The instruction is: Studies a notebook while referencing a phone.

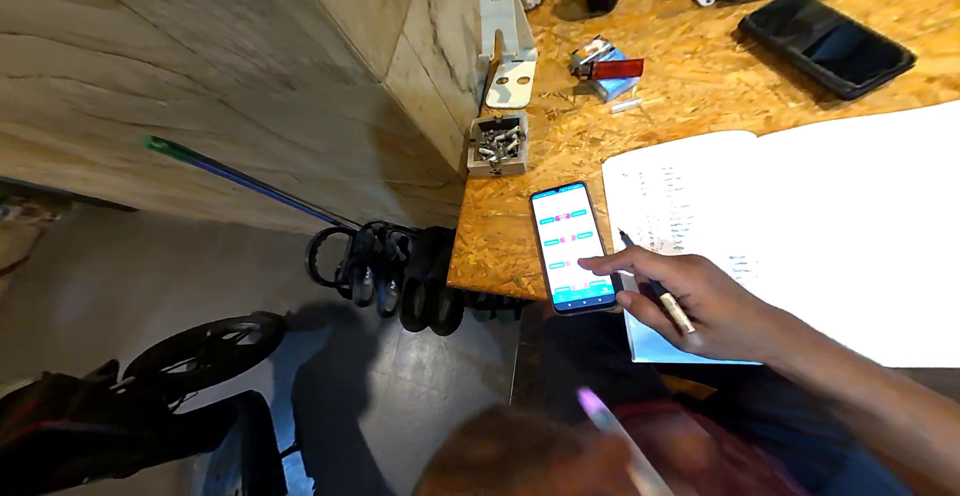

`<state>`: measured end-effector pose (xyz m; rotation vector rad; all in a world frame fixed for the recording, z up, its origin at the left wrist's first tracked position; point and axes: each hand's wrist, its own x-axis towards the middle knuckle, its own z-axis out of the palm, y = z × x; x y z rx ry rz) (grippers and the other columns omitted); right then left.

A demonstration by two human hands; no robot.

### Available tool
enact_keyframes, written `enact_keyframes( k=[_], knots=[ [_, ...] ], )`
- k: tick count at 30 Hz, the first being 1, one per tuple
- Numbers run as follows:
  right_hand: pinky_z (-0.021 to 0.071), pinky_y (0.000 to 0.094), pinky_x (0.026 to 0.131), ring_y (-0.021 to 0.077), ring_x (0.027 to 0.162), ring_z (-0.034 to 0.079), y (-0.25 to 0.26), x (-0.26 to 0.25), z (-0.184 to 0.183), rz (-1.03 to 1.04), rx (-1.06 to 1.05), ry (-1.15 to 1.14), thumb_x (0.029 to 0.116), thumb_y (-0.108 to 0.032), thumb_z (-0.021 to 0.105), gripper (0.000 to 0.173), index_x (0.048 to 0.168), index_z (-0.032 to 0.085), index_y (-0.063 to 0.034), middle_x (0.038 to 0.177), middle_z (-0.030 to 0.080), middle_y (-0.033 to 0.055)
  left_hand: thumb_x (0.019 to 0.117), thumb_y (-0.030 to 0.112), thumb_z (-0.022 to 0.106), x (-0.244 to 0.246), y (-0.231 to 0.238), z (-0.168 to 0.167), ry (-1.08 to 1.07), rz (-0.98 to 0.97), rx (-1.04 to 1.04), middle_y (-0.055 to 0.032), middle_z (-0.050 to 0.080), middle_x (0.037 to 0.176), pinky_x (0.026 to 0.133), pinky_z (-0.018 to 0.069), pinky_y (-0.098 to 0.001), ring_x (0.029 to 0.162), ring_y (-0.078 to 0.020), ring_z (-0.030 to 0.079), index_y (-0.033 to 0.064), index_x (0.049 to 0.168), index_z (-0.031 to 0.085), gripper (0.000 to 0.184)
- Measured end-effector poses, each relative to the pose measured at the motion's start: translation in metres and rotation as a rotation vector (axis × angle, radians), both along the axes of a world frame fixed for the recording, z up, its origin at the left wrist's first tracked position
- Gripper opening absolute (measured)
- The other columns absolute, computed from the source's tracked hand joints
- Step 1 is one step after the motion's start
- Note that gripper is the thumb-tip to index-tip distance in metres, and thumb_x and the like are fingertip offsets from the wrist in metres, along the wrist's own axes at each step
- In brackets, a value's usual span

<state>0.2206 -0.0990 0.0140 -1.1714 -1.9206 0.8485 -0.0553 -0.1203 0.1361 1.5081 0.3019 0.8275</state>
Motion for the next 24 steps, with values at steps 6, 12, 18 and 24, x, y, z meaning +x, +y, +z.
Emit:
enact_keyframes(
  k=[6,12,18,24],
  knots=[
    [0.0549,0.0303,0.061,0.0068,0.073,0.064,-0.003,-0.003,0.001,0.004,0.034,-0.067,0.1043,-0.025,0.050,0.038,0.140,0.058,-0.0158,0.126,0.070,-0.0008,0.0982,0.026,0.070,-0.008,0.070,-0.066,-0.102,0.545,0.229,-0.0067,0.076,0.112,0.073,0.0655,-0.0330,0.087,-0.0193,0.076,0.0130,0.125,0.070,0.030],
    [0.0532,0.0303,0.058,0.0083,0.067,0.061,-0.004,-0.008,0.008,0.005,0.054,-0.132,0.1037,-0.023,0.051,0.039,0.141,0.057,-0.0132,0.122,0.070,0.0007,0.0966,0.010,0.070,0.003,0.116,-0.114,-0.005,0.768,0.185,-0.0076,0.077,0.092,0.065,0.0656,-0.0355,0.075,-0.0208,0.076,0.0055,0.113,0.071,0.018],
    [0.0557,0.0313,0.063,0.0089,0.075,0.065,-0.004,-0.007,0.008,-0.007,0.048,-0.157,0.1037,-0.022,0.051,0.039,0.141,0.056,-0.0125,0.130,0.068,-0.0002,0.0976,0.001,0.065,0.029,0.146,-0.132,0.031,0.800,0.150,-0.0088,0.077,0.100,0.063,0.0657,-0.0342,0.077,-0.0196,0.076,0.0006,0.114,0.072,0.018],
    [0.0554,0.0306,0.063,0.0080,0.074,0.064,-0.003,-0.011,0.011,-0.045,0.018,-0.171,0.1036,-0.022,0.050,0.038,0.140,0.057,-0.0137,0.131,0.068,-0.0010,0.1022,0.000,0.053,0.032,0.156,-0.146,0.039,0.791,0.192,-0.0080,0.076,0.104,0.072,0.0657,-0.0358,0.080,-0.0190,0.075,0.0015,0.113,0.073,0.023]
  ],
)
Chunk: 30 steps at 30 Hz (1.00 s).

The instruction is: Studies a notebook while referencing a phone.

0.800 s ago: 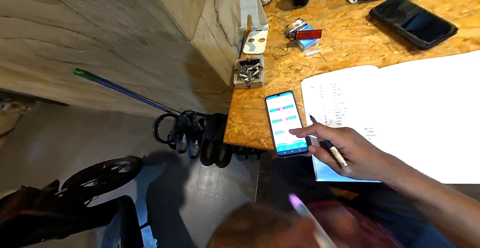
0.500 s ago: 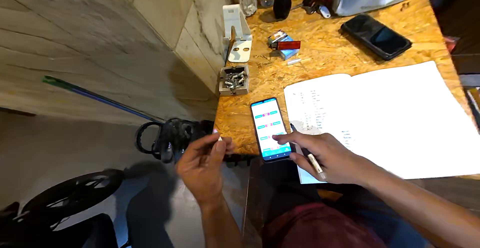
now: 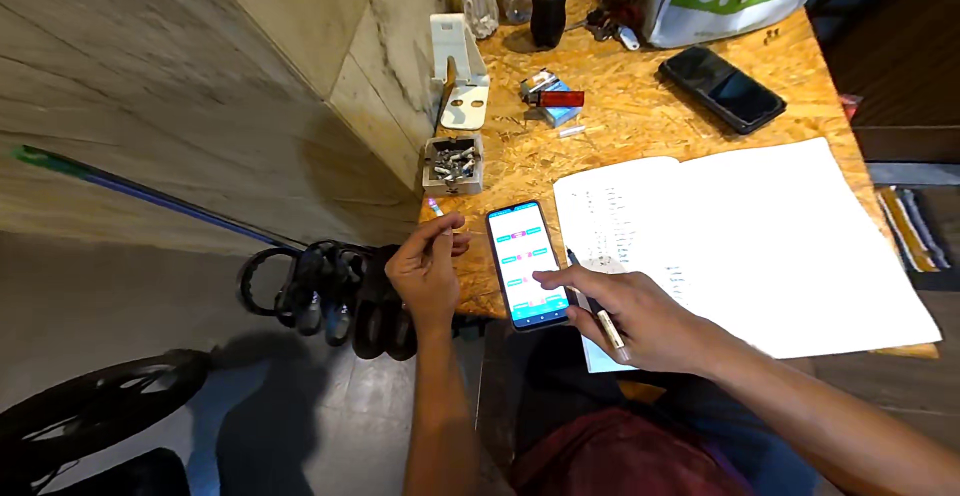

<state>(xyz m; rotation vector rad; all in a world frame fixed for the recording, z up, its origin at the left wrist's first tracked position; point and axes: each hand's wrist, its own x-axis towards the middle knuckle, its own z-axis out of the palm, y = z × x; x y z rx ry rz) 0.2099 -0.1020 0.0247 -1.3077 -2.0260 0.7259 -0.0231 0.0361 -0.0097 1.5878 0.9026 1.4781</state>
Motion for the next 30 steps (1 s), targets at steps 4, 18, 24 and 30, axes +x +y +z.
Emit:
enact_keyframes(
  k=[4,18,24,30],
  knots=[
    [0.0543,0.0283,0.062,0.0067,0.071,0.062,0.004,-0.003,-0.001,-0.012,0.002,0.001,0.1037,-0.022,0.049,0.039,0.141,0.057,-0.0135,0.124,0.070,0.0002,0.1019,-0.001,0.051,-0.002,-0.004,-0.001,-0.023,-0.004,0.009,-0.0078,0.075,0.104,0.072,0.0658,-0.0365,0.079,-0.0191,0.075,0.0007,0.110,0.073,0.024],
    [0.0487,0.0261,0.056,0.0052,0.062,0.053,0.006,-0.005,-0.002,-0.082,-0.001,0.035,0.1029,-0.024,0.049,0.038,0.138,0.061,-0.0172,0.088,0.067,-0.0005,0.1028,0.001,0.051,-0.004,-0.005,0.001,-0.020,-0.066,-0.015,-0.0096,0.074,0.109,0.070,0.0649,-0.0338,0.078,-0.0181,0.073,0.0003,0.110,0.073,0.023],
    [0.0497,0.0261,0.054,0.0038,0.061,0.054,0.005,0.006,0.004,-0.182,-0.059,0.010,0.1020,-0.027,0.049,0.035,0.134,0.062,-0.0208,0.086,0.066,-0.0028,0.1028,0.000,0.051,-0.004,-0.005,0.001,-0.012,-0.073,-0.002,-0.0098,0.074,0.109,0.071,0.0648,-0.0334,0.078,-0.0179,0.073,-0.0003,0.111,0.073,0.023],
    [0.0493,0.0266,0.056,0.0044,0.062,0.054,0.008,0.004,0.001,-0.147,-0.070,-0.013,0.1024,-0.027,0.048,0.037,0.137,0.060,-0.0211,0.087,0.066,-0.0029,0.1027,0.000,0.052,-0.004,-0.006,0.002,-0.020,-0.070,-0.012,-0.0093,0.074,0.109,0.071,0.0647,-0.0330,0.078,-0.0175,0.074,-0.0001,0.112,0.073,0.023]
  ],
)
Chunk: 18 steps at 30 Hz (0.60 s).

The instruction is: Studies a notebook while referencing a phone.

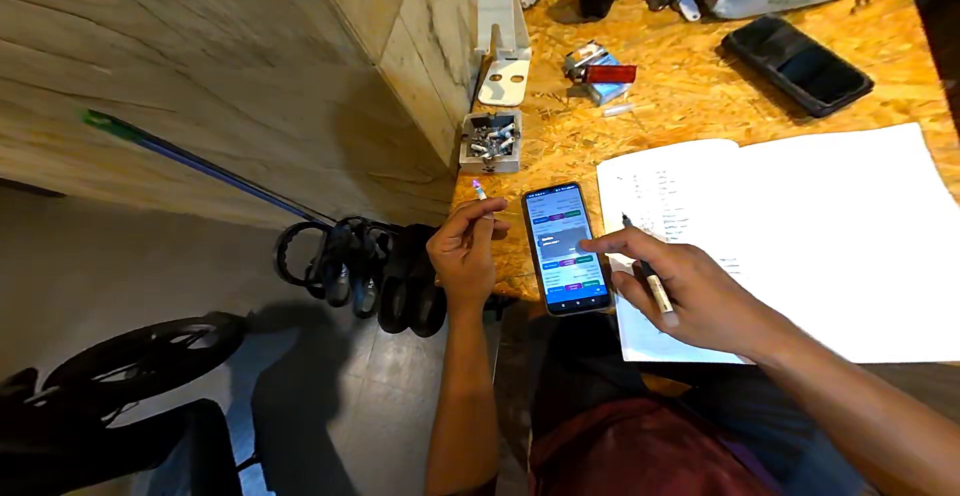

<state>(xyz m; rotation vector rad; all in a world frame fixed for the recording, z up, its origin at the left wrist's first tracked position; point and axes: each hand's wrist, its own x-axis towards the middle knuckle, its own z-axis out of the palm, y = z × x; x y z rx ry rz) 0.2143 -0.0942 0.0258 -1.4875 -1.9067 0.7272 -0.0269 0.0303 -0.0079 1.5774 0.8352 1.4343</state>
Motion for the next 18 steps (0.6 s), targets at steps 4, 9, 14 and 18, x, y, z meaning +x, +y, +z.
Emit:
enact_keyframes(
  k=[4,9,14,18],
  knots=[
    [0.0502,0.0268,0.058,0.0045,0.063,0.055,-0.001,-0.002,0.001,-0.017,0.001,0.003,0.1029,-0.028,0.048,0.037,0.138,0.060,-0.0229,0.087,0.066,-0.0036,0.1028,0.000,0.052,0.001,0.000,-0.001,-0.013,-0.001,-0.008,-0.0097,0.074,0.109,0.071,0.0648,-0.0329,0.078,-0.0178,0.074,-0.0003,0.111,0.073,0.022],
    [0.0508,0.0257,0.057,0.0039,0.064,0.056,-0.004,-0.001,0.003,-0.004,0.004,0.015,0.1027,-0.027,0.048,0.038,0.138,0.060,-0.0198,0.093,0.068,-0.0022,0.1027,0.000,0.052,0.000,0.000,-0.001,-0.002,-0.003,-0.004,-0.0097,0.074,0.109,0.071,0.0647,-0.0329,0.078,-0.0179,0.074,-0.0005,0.111,0.073,0.023],
    [0.0505,0.0286,0.058,0.0068,0.064,0.055,-0.003,-0.004,0.002,0.034,-0.011,-0.030,0.1026,-0.025,0.049,0.039,0.140,0.059,-0.0185,0.093,0.068,-0.0010,0.1031,0.001,0.051,-0.001,0.000,-0.001,0.016,0.003,-0.010,-0.0090,0.074,0.109,0.071,0.0647,-0.0335,0.079,-0.0179,0.074,0.0004,0.111,0.073,0.023],
    [0.0530,0.0294,0.057,0.0071,0.063,0.058,-0.005,0.001,0.014,-0.007,0.013,-0.010,0.1049,-0.025,0.047,0.036,0.138,0.060,-0.0187,0.086,0.066,-0.0008,0.1025,0.000,0.050,-0.001,0.001,-0.003,0.013,-0.005,-0.002,-0.0081,0.075,0.109,0.071,0.0650,-0.0340,0.078,-0.0177,0.074,0.0008,0.111,0.073,0.024]
  ],
)
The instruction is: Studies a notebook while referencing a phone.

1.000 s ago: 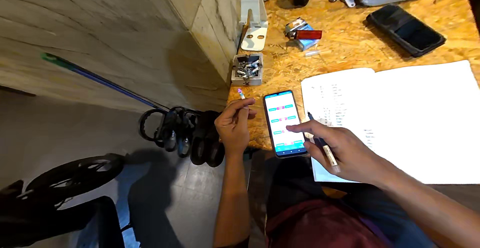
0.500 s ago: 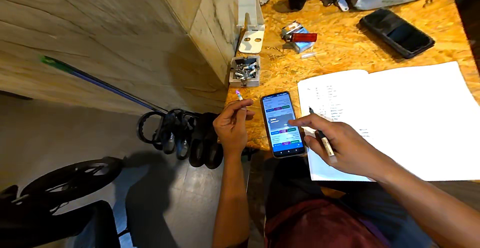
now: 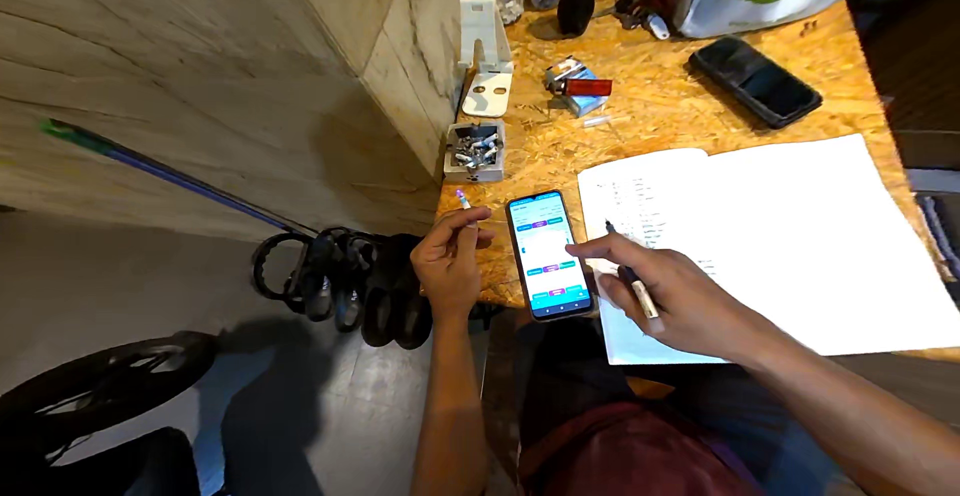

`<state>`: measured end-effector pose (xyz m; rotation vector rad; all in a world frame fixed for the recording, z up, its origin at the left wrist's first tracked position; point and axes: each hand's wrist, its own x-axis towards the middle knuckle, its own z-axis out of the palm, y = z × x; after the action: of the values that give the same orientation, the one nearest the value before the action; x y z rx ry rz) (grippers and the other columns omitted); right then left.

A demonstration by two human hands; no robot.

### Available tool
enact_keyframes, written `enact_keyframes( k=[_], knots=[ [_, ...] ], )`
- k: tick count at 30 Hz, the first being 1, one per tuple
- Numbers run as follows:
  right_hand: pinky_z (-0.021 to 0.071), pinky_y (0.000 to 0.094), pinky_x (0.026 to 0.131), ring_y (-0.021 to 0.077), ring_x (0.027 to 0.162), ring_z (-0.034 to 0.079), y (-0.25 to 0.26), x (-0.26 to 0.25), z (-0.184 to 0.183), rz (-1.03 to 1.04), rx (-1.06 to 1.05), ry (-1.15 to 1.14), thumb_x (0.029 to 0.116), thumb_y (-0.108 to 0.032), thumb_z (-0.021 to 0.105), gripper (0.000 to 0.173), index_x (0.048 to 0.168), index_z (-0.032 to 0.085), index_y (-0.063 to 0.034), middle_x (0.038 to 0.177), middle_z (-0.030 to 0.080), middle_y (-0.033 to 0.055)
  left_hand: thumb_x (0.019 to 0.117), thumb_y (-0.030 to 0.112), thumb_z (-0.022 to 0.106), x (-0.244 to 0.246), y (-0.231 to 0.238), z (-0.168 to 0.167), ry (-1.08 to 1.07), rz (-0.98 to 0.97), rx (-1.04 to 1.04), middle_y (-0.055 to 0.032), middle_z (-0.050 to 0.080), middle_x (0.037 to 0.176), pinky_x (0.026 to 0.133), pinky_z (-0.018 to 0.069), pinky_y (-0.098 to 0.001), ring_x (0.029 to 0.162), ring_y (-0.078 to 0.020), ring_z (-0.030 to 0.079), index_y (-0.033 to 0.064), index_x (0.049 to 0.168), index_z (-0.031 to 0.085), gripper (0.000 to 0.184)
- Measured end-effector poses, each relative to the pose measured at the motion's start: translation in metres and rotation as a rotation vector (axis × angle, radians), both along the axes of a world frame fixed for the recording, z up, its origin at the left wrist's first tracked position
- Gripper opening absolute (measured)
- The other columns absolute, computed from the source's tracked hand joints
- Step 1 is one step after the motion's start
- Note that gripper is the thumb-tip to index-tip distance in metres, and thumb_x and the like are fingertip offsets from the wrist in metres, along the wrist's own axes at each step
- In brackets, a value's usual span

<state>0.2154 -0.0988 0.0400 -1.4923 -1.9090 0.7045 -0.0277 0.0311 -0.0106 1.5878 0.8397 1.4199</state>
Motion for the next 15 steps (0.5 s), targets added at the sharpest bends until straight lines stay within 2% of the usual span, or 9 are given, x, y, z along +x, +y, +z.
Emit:
enact_keyframes(
  k=[1,2,4,6,7,9,11,13,15],
  knots=[
    [0.0540,0.0297,0.055,0.0074,0.062,0.059,0.000,0.006,0.006,-0.039,0.020,0.039,0.1064,-0.025,0.046,0.034,0.136,0.062,-0.0187,0.083,0.065,-0.0015,0.1025,0.000,0.050,0.000,0.000,-0.001,0.000,0.002,0.005,-0.0080,0.075,0.108,0.070,0.0650,-0.0338,0.078,-0.0176,0.074,0.0009,0.111,0.073,0.024],
    [0.0567,0.0304,0.055,0.0079,0.064,0.063,0.002,0.015,0.013,-0.081,0.022,0.085,0.1072,-0.026,0.046,0.033,0.135,0.062,-0.0193,0.090,0.068,-0.0024,0.1024,0.000,0.050,0.001,0.000,-0.001,-0.002,0.003,0.010,-0.0079,0.075,0.108,0.071,0.0653,-0.0339,0.078,-0.0175,0.074,0.0009,0.111,0.073,0.024],
    [0.0598,0.0297,0.057,0.0096,0.070,0.069,0.011,0.038,0.024,-0.151,0.003,0.187,0.1077,-0.030,0.042,0.035,0.139,0.053,-0.0198,0.114,0.074,-0.0036,0.1026,0.000,0.051,0.001,0.000,-0.002,-0.010,0.006,0.018,-0.0078,0.075,0.108,0.071,0.0653,-0.0339,0.078,-0.0173,0.074,0.0010,0.110,0.073,0.024],
    [0.0589,0.0314,0.054,0.0140,0.067,0.068,0.027,0.062,0.026,-0.203,-0.016,0.324,0.1056,-0.029,0.039,0.040,0.143,0.047,-0.0173,0.118,0.072,0.0013,0.1028,0.000,0.051,0.001,0.000,-0.002,-0.016,0.011,0.019,-0.0080,0.075,0.107,0.071,0.0653,-0.0339,0.077,-0.0175,0.074,0.0011,0.110,0.074,0.024],
    [0.0593,0.0311,0.053,0.0145,0.064,0.068,0.035,0.072,0.023,-0.219,-0.030,0.388,0.1059,-0.027,0.036,0.037,0.138,0.050,-0.0155,0.115,0.070,0.0031,0.1026,0.000,0.051,0.001,0.000,-0.001,-0.016,0.012,0.016,-0.0080,0.075,0.107,0.071,0.0652,-0.0338,0.077,-0.0176,0.074,0.0013,0.110,0.074,0.024],
    [0.0592,0.0302,0.052,0.0134,0.058,0.065,0.049,0.080,0.013,-0.252,-0.076,0.510,0.1059,-0.023,0.036,0.031,0.119,0.062,-0.0110,0.099,0.070,0.0042,0.1021,0.000,0.052,0.002,-0.001,0.000,-0.020,0.016,0.013,-0.0076,0.075,0.107,0.071,0.0651,-0.0337,0.077,-0.0174,0.073,0.0017,0.109,0.074,0.024],
    [0.0590,0.0294,0.051,0.0121,0.054,0.064,0.060,0.079,0.004,-0.236,-0.121,0.557,0.1054,-0.017,0.047,0.023,0.102,0.067,-0.0065,0.081,0.070,0.0038,0.1018,-0.001,0.051,0.002,-0.001,0.000,-0.019,0.021,0.016,-0.0079,0.075,0.106,0.070,0.0653,-0.0340,0.076,-0.0178,0.074,0.0014,0.109,0.074,0.024],
    [0.0610,0.0291,0.051,0.0136,0.056,0.068,0.070,0.074,-0.003,-0.209,-0.143,0.547,0.1038,-0.012,0.057,0.014,0.096,0.066,-0.0037,0.076,0.070,0.0052,0.1021,-0.001,0.051,0.001,-0.001,0.000,-0.012,0.025,0.015,-0.0085,0.075,0.107,0.071,0.0655,-0.0344,0.077,-0.0185,0.074,0.0012,0.110,0.074,0.024],
    [0.0614,0.0303,0.050,0.0165,0.057,0.070,0.077,0.070,-0.007,-0.208,-0.152,0.571,0.1023,-0.011,0.060,0.012,0.096,0.065,-0.0018,0.078,0.072,0.0083,0.1023,-0.001,0.051,0.000,0.000,0.000,-0.009,0.025,0.009,-0.0091,0.074,0.108,0.071,0.0657,-0.0350,0.078,-0.0195,0.074,0.0010,0.110,0.074,0.024]
  ],
)
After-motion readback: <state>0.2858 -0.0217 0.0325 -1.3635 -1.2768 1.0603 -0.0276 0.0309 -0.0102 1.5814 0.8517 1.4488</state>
